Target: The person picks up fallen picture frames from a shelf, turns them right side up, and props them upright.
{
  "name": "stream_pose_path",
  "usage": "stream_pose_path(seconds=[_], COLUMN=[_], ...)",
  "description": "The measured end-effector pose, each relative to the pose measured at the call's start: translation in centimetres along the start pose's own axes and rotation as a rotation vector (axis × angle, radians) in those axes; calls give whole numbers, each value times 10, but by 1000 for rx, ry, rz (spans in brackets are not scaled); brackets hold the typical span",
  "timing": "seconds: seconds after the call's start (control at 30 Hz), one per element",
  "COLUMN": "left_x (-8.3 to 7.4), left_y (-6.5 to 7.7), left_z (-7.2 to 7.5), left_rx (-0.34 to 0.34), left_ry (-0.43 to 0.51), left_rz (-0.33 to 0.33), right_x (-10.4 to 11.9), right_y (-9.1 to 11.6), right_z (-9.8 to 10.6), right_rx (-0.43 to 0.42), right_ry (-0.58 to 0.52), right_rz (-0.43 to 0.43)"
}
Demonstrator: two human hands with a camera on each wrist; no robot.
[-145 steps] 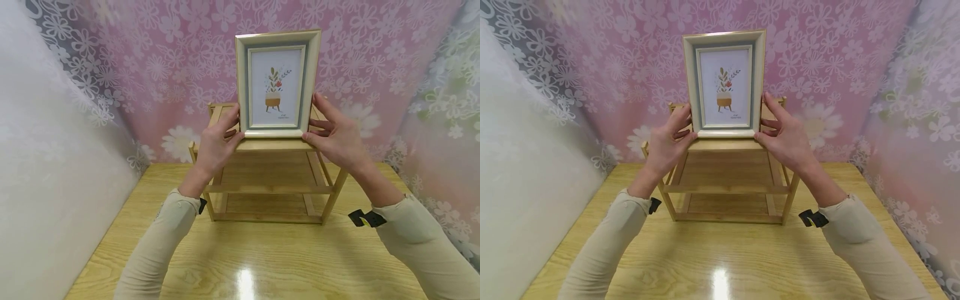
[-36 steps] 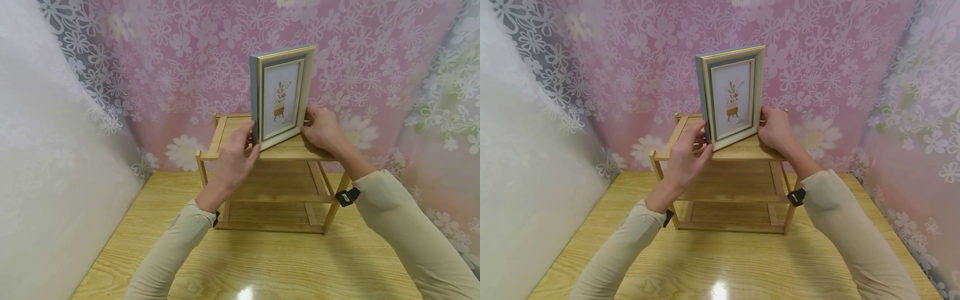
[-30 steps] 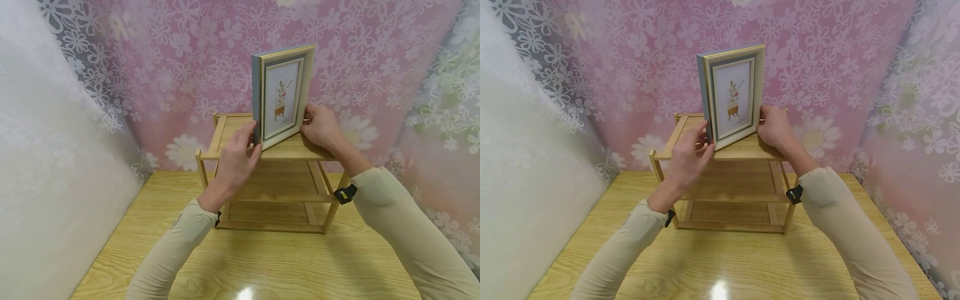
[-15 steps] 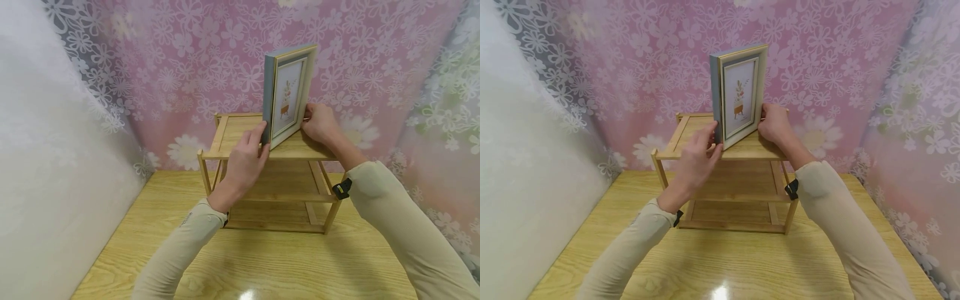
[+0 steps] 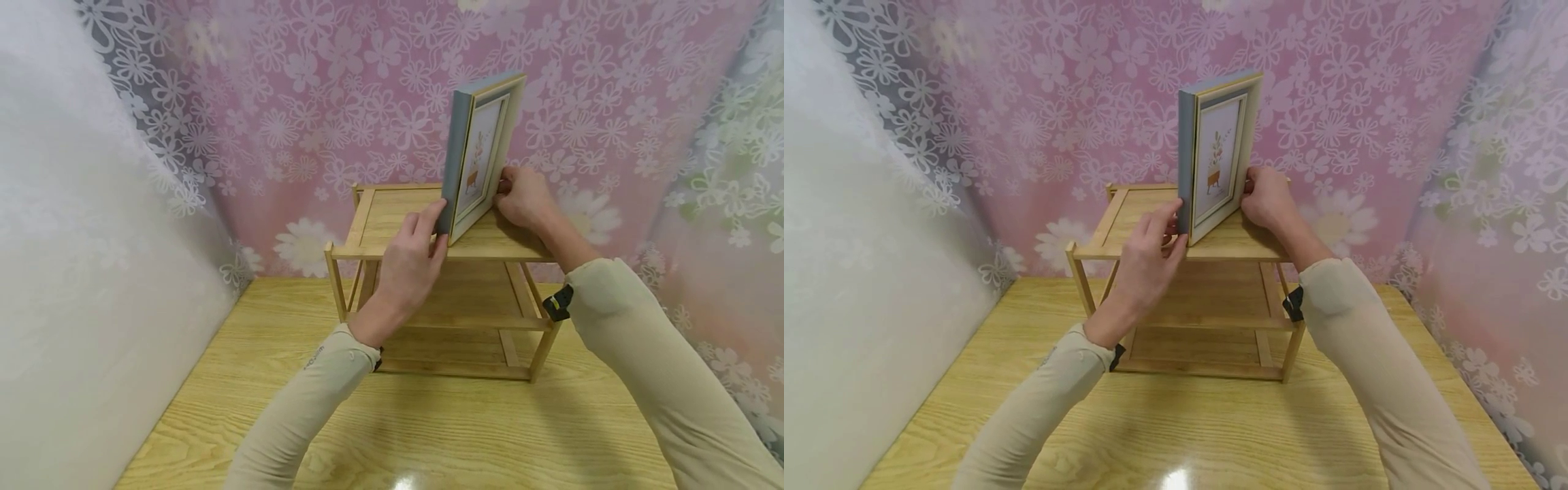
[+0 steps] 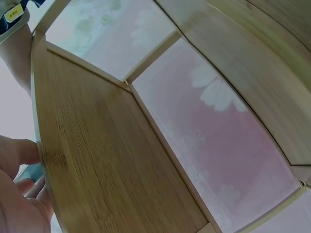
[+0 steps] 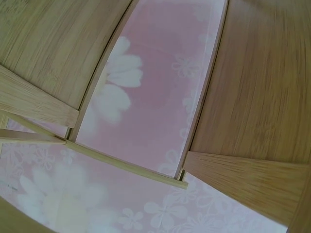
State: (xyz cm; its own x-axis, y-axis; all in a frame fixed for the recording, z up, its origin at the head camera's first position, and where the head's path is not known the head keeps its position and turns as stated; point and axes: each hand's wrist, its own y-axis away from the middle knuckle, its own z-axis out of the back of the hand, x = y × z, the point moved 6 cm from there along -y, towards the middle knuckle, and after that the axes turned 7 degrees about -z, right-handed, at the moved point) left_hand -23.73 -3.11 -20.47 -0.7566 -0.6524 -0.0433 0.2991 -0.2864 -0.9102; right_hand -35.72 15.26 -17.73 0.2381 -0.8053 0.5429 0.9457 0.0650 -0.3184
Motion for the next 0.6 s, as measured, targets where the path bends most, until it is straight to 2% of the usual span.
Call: stream_pose_path(seconds=[0.27,0.6], left_x=[5,9], left_y=[-2,-4], left_z=[-4,-8], left_rx=[-2,2], left_ry=[97,214], left_rz=[35,76], right_x=[0,0], right_y=[-3,-8], right_z=[-1,-3], right_rx=[-7,34], right_ry=[4,-4], right_rz=[34,48])
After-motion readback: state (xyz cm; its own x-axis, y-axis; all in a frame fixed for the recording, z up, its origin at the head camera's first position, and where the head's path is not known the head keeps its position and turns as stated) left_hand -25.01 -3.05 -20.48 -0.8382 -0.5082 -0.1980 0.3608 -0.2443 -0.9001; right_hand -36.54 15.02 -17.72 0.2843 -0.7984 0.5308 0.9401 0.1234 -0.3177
